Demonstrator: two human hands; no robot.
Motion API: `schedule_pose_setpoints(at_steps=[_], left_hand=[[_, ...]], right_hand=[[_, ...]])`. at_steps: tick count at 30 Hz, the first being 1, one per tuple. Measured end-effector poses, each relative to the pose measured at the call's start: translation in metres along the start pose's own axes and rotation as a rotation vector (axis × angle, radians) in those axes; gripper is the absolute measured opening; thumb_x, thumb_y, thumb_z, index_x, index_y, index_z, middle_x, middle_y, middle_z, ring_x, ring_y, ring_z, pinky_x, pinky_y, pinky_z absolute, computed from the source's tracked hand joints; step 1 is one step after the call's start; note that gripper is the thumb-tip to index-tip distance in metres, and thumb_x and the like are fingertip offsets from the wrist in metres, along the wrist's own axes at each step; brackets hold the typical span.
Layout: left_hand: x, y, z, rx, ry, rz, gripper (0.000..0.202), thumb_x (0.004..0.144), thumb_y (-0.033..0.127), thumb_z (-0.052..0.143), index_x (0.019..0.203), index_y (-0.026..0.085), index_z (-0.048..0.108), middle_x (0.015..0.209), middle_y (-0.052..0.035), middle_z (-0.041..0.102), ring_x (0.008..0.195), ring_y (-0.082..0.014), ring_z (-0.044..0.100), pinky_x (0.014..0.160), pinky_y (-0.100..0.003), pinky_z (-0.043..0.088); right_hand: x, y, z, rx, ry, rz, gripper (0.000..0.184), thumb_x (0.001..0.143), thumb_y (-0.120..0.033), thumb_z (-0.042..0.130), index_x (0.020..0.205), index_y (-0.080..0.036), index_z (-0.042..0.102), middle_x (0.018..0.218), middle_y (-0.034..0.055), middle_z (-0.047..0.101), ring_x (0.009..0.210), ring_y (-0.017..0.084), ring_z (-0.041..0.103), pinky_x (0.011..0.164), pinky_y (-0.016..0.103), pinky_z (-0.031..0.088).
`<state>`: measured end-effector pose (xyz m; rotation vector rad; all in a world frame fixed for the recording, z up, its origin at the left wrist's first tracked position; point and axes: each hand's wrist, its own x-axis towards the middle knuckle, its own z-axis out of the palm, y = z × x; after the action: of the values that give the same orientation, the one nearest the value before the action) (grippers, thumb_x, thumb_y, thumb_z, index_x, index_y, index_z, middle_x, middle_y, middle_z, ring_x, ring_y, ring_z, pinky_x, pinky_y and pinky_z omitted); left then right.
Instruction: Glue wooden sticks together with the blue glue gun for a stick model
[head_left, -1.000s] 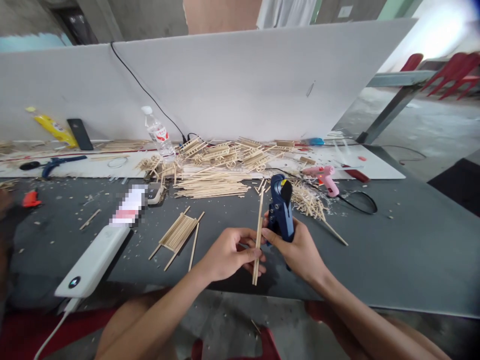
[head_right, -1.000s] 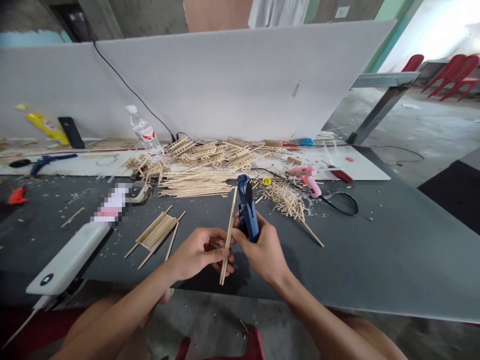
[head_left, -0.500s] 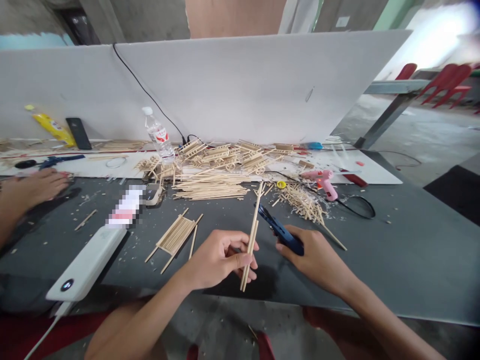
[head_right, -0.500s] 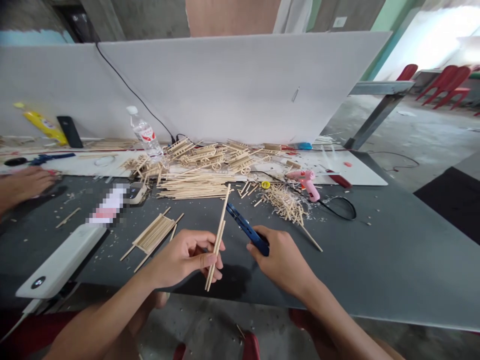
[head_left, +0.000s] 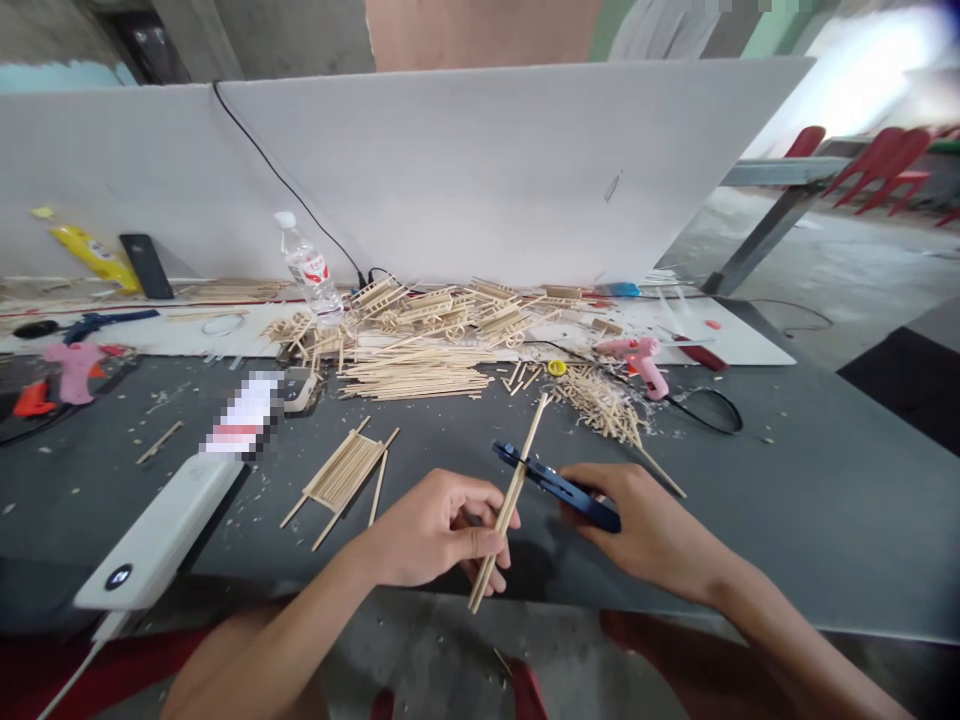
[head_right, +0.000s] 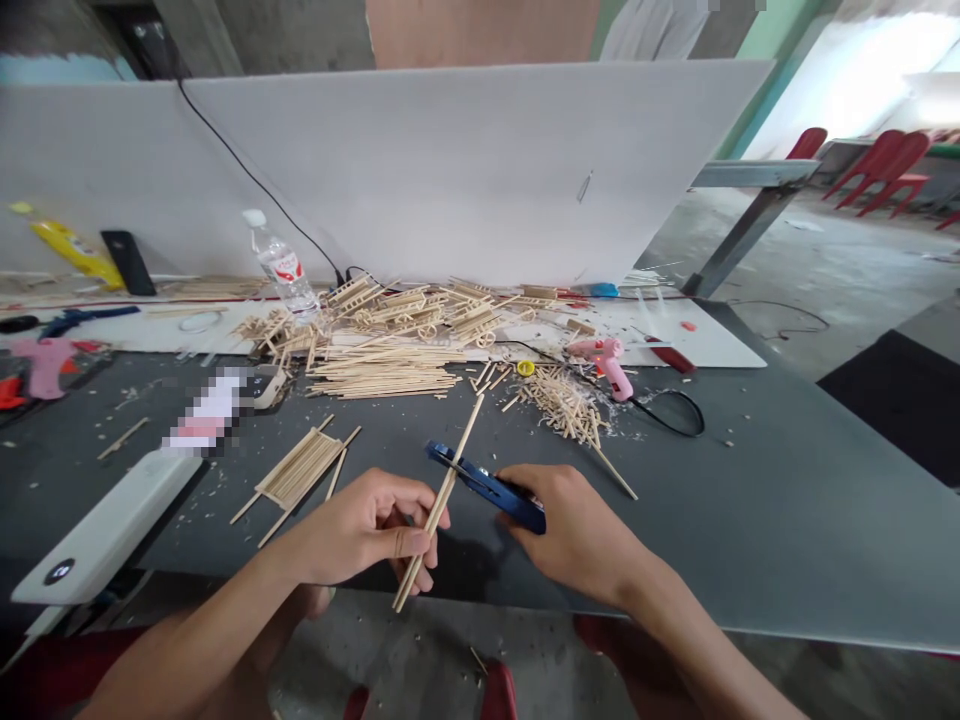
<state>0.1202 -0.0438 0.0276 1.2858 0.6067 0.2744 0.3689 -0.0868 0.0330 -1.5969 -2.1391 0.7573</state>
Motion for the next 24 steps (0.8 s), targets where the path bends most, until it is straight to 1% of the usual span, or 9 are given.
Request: schedule_pose_setpoints(at_steps=[7,11,17,22,24], left_hand=[[0.000,-0.006,0.001,-0.032,-0.044,-0.064,0.025,0.084,0.034,0.066,0.097,0.013,0.060,0.077,-0.0071,0.067,0.068,-0.0223,0.072,0.060,-0.030,0.058],[0.000,-0.006,0.003,-0.068,-0.058,-0.080,0.023,0.084,0.031,0.066,0.097,0.013,0.059,0.077,-0.0068,0.067,0.064,-0.0206,0.071,0.059,-0.030,0.058],[0.000,-0.004,0.003,-0.055,-0.033,-0.111,0.023,0.084,0.030,0.066,0.096,0.013,0.057,0.076,-0.0062,0.066,0.063,-0.0204,0.071,0.056,-0.027,0.056],[0.000,-0.003,0.003,-0.037,-0.034,-0.118,0.024,0.083,0.031,0.066,0.094,0.013,0.057,0.076,-0.0056,0.066,0.061,-0.0199,0.070,0.053,-0.026,0.055],[0.001,-0.003,0.003,-0.034,-0.030,-0.130,0.024,0.082,0.032,0.067,0.094,0.013,0.057,0.075,-0.0058,0.066,0.060,-0.0200,0.070,0.053,-0.027,0.055]], right_hand=[[-0.002,0.009,-0.002,0.002,-0.078,-0.016,0.023,0.076,-0.017,0.056,0.096,-0.023,0.068,0.089,0.0012,0.070,0.072,0.015,0.060,0.065,0.023,0.042],[-0.002,0.010,-0.001,-0.006,-0.086,-0.012,0.021,0.076,-0.019,0.057,0.094,-0.023,0.068,0.084,0.0009,0.069,0.068,0.015,0.057,0.064,0.024,0.040],[0.002,0.009,-0.001,-0.034,-0.094,-0.041,0.013,0.076,-0.018,0.056,0.085,-0.021,0.064,0.076,0.0001,0.066,0.064,0.013,0.051,0.061,0.023,0.035],[0.004,0.012,0.001,-0.092,-0.107,-0.032,0.005,0.075,-0.017,0.055,0.076,-0.021,0.056,0.068,-0.0019,0.060,0.059,0.012,0.045,0.057,0.023,0.030],[0.005,0.014,0.003,-0.114,-0.121,-0.035,0.004,0.075,-0.018,0.054,0.073,-0.021,0.053,0.064,-0.0030,0.057,0.057,0.011,0.042,0.056,0.023,0.028]])
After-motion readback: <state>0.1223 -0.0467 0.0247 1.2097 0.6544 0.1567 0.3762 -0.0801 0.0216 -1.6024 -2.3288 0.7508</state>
